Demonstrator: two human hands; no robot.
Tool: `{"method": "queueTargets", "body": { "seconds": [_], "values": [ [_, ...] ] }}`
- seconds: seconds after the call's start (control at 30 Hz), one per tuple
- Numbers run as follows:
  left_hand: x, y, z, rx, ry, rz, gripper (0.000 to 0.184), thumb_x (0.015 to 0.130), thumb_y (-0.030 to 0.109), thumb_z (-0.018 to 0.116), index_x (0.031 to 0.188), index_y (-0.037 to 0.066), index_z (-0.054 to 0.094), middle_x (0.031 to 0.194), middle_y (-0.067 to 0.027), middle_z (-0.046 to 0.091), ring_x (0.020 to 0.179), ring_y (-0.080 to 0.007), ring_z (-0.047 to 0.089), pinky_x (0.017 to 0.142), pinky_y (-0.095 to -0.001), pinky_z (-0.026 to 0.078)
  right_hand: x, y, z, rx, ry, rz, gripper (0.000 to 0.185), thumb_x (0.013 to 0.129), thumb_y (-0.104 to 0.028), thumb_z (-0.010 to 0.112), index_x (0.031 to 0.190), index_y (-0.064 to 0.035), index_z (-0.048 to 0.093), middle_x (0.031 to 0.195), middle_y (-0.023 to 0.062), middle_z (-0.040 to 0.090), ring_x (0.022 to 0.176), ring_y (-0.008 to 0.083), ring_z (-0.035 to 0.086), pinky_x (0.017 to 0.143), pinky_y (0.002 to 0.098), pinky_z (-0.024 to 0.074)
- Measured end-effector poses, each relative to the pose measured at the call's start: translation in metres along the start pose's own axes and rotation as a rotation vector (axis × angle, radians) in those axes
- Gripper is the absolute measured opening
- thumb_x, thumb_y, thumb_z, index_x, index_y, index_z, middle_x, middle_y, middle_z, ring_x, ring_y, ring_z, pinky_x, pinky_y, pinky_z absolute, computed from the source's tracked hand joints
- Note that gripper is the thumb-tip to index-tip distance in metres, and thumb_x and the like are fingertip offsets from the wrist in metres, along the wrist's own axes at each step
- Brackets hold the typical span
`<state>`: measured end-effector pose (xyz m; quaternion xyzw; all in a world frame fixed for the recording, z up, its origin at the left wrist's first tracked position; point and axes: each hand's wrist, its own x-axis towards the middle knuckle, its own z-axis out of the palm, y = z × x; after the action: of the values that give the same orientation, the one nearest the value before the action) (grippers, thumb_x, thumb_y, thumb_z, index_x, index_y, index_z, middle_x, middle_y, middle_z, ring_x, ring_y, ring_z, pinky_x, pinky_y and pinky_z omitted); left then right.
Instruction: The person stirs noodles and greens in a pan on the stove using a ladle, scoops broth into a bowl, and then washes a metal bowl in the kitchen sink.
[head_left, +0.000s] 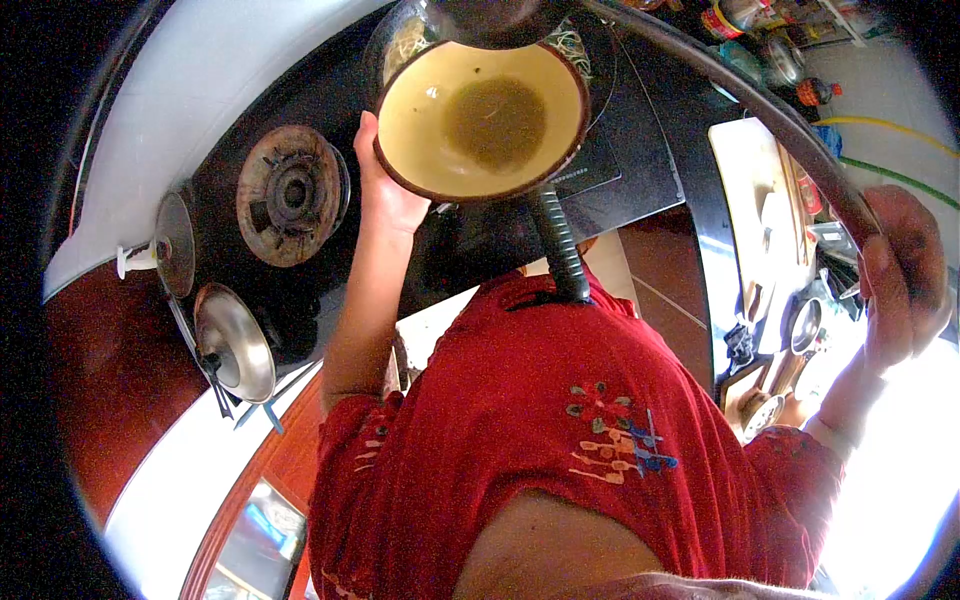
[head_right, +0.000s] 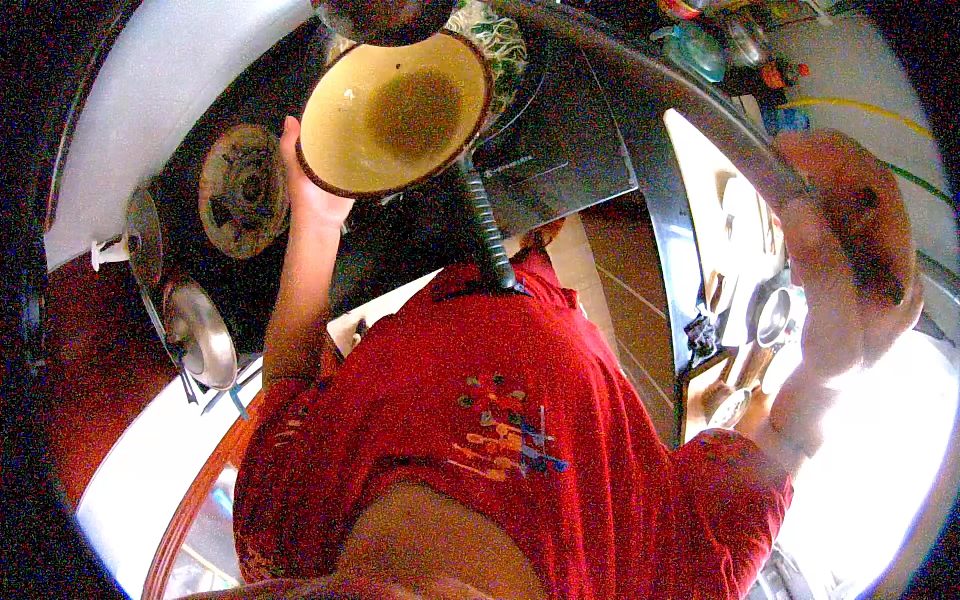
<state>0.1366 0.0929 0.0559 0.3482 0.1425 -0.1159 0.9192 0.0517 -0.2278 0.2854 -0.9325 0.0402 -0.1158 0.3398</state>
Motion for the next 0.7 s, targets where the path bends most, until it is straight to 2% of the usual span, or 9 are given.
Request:
{"method": "queueTargets", "body": {
  "seconds": [0.17, 0.23, 0.33, 0.4, 0.47, 0.5, 0.57, 0.6, 0.7],
  "values": [
    [0.014, 0.012, 0.001, 0.020, 0.024, 0.032, 0.063, 0.083, 0.057, 0.038, 0.125, 0.010, 0.044, 0.125, -0.0091, 0.048, 0.113, -0.0267, 0.046, 0.095, -0.0441, 0.036, 0.006, 0.015, 0.002, 0.077, 0.024, 0.023, 0.031, 0.073, -0.016, 0.061, 0.099, 0.0023, 0.060, 0.084, 0.0048, 0.061, 0.056, 0.0040, 0.042, 0.052, 0.0165, 0.0315],
    [0.018, 0.012, 0.005, 0.006, 0.028, 0.015, 0.062, 0.083, 0.057, 0.039, 0.125, 0.011, 0.044, 0.125, -0.0086, 0.048, 0.114, -0.0265, 0.046, 0.096, -0.0444, 0.036, 0.007, 0.018, -0.001, 0.058, -0.026, -0.035, 0.032, 0.079, -0.017, 0.057, 0.103, 0.0039, 0.056, 0.086, 0.0067, 0.060, 0.055, 0.0033, 0.041, 0.050, 0.0151, 0.0295],
    [0.027, 0.005, 0.001, -0.048, -0.047, 0.017, 0.063, 0.082, 0.057, 0.040, 0.125, 0.012, 0.044, 0.126, -0.0077, 0.047, 0.115, -0.0263, 0.045, 0.097, -0.0447, 0.035, 0.006, 0.026, -0.002, 0.104, -0.095, -0.084, 0.029, 0.081, -0.012, 0.055, 0.105, 0.0047, 0.055, 0.089, 0.0096, 0.060, 0.059, 0.0054, 0.047, 0.052, 0.0149, 0.0335],
    [0.032, 0.002, 0.002, -0.088, -0.073, 0.014, 0.063, 0.082, 0.057, 0.040, 0.125, 0.012, 0.044, 0.127, -0.0073, 0.047, 0.116, -0.0263, 0.044, 0.097, -0.0447, 0.034, 0.000, 0.020, 0.009, 0.062, -0.089, -0.131, 0.024, 0.078, -0.008, 0.058, 0.100, 0.0011, 0.058, 0.085, 0.0071, 0.062, 0.063, 0.0086, 0.053, 0.055, 0.0190, 0.0403],
    [0.035, -0.002, 0.007, -0.115, -0.090, 0.012, 0.064, 0.081, 0.058, 0.041, 0.126, 0.012, 0.044, 0.127, -0.0069, 0.046, 0.116, -0.0263, 0.044, 0.097, -0.0447, 0.034, 0.003, 0.015, 0.016, -0.206, -0.077, -0.435, 0.020, 0.072, -0.004, 0.063, 0.092, -0.0040, 0.062, 0.079, 0.0072, 0.064, 0.066, 0.0131, 0.060, 0.060, 0.0251, 0.0477],
    [0.035, -0.004, 0.011, -0.104, -0.102, 0.018, 0.064, 0.081, 0.058, 0.042, 0.126, 0.012, 0.044, 0.127, -0.0066, 0.047, 0.116, -0.0261, 0.044, 0.097, -0.0446, 0.034, 0.007, 0.005, 0.012, -0.222, -0.281, -0.506, 0.022, 0.076, 0.003, 0.058, 0.098, 0.0038, 0.058, 0.088, 0.0133, 0.064, 0.065, 0.0162, 0.061, 0.058, 0.0271, 0.0482],
    [0.034, -0.008, 0.017, -0.080, -0.123, 0.031, 0.064, 0.080, 0.058, 0.043, 0.126, 0.013, 0.044, 0.127, -0.0061, 0.047, 0.116, -0.0257, 0.044, 0.098, -0.0444, 0.034, 0.010, 0.002, 0.020, -0.311, -0.313, -0.621, 0.023, 0.072, 0.004, 0.061, 0.095, 0.0027, 0.058, 0.082, 0.0145, 0.063, 0.061, 0.0198, 0.060, 0.055, 0.0281, 0.0481],
    [0.034, -0.009, 0.017, -0.104, -0.125, 0.006, 0.063, 0.080, 0.058, 0.044, 0.124, 0.013, 0.046, 0.126, -0.0060, 0.048, 0.116, -0.0251, 0.044, 0.098, -0.0440, 0.034, 0.011, 0.005, 0.024, -0.477, -0.286, -0.781, 0.026, 0.070, 0.003, 0.063, 0.095, 0.0016, 0.058, 0.078, 0.0138, 0.063, 0.056, 0.0216, 0.058, 0.052, 0.0283, 0.0464],
    [0.033, -0.014, 0.026, -0.083, -0.081, 0.023, 0.062, 0.080, 0.059, 0.043, 0.122, 0.013, 0.047, 0.124, -0.0061, 0.049, 0.115, -0.0248, 0.045, 0.097, -0.0439, 0.034, 0.009, 0.011, 0.033, -0.518, -0.266, -0.886, 0.032, 0.072, -0.009, 0.068, 0.101, 0.0000, 0.056, 0.069, 0.0075, 0.060, 0.052, 0.0194, 0.055, 0.046, 0.0305, 0.0426]
  ]
}}
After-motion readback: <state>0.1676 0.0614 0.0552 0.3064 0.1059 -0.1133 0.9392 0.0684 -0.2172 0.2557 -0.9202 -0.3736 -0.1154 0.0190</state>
